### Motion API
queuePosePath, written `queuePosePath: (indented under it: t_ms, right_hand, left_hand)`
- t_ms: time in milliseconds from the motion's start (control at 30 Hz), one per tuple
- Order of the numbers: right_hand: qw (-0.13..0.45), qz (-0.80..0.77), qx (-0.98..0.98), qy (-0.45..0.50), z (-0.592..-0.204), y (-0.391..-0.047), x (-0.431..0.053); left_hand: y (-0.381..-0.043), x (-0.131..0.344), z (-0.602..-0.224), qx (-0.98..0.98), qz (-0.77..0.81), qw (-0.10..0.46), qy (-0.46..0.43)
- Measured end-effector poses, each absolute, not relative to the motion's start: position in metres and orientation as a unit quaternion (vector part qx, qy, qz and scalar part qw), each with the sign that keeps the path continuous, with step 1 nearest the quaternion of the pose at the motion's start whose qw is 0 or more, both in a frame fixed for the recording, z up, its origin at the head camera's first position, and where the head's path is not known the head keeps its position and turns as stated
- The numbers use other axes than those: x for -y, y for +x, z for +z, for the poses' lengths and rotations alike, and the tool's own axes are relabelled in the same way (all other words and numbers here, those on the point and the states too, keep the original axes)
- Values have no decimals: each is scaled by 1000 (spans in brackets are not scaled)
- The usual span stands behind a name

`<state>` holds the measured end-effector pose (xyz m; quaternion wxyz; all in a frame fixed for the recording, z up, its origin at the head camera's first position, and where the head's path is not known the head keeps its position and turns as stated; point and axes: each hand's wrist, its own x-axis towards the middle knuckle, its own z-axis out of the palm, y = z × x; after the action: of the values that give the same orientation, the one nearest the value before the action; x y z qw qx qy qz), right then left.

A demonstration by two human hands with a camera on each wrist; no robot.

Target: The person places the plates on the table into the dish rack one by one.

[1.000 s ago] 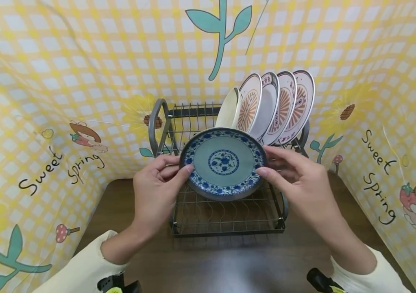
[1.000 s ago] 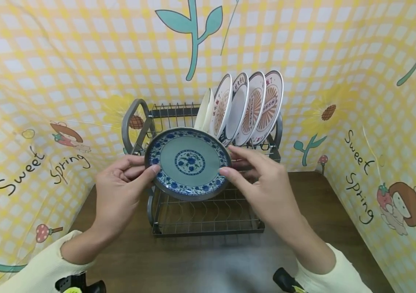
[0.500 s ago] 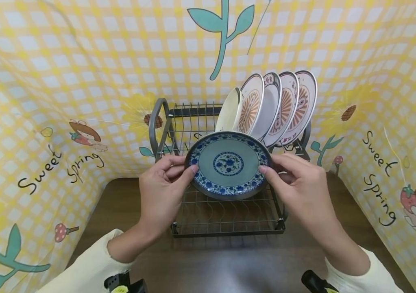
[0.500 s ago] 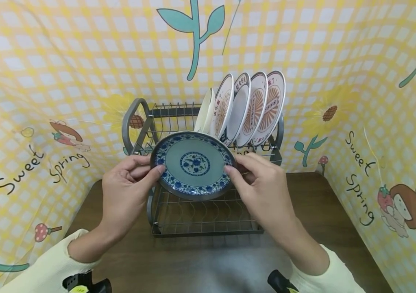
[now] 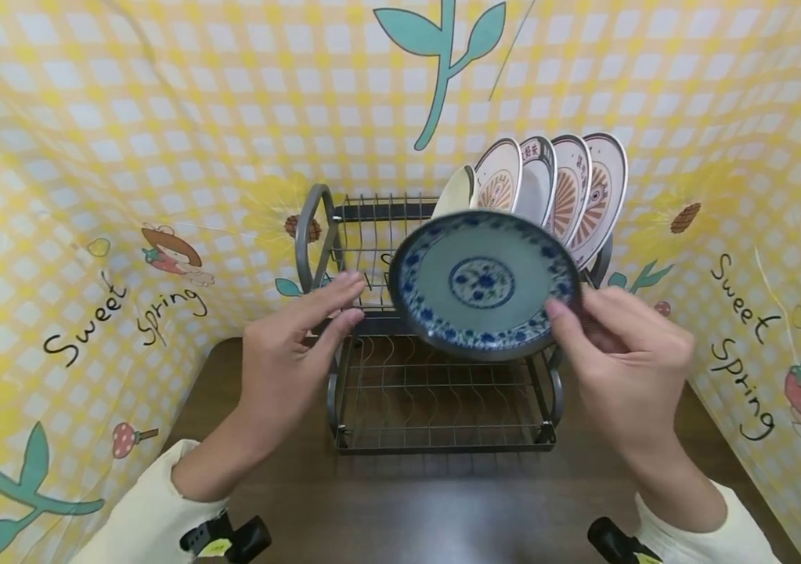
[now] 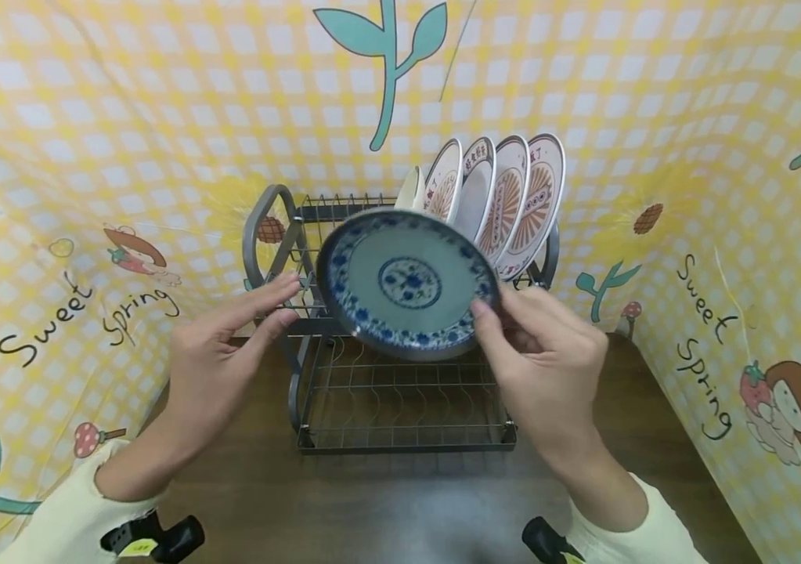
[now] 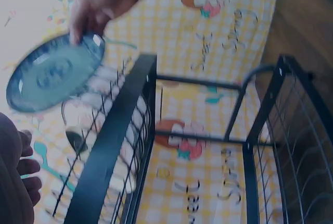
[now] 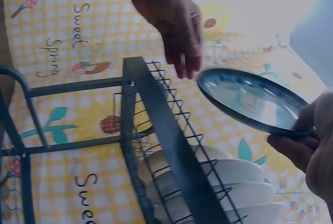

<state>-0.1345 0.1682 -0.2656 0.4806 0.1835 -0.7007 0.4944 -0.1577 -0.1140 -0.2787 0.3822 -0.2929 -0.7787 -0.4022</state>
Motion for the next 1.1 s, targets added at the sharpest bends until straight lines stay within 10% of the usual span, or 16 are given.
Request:
queuePosePath:
  t_ms: [633,1100]
  right_hand:
    - [685,525,494,109,-220,-143,-141]
    - [659,430,601,141,-209,-170,-108]
  left_hand:
    - [-183,124,-295,844,-239,372,-305]
    - [-185,127,-296,842,-252,360,-313]
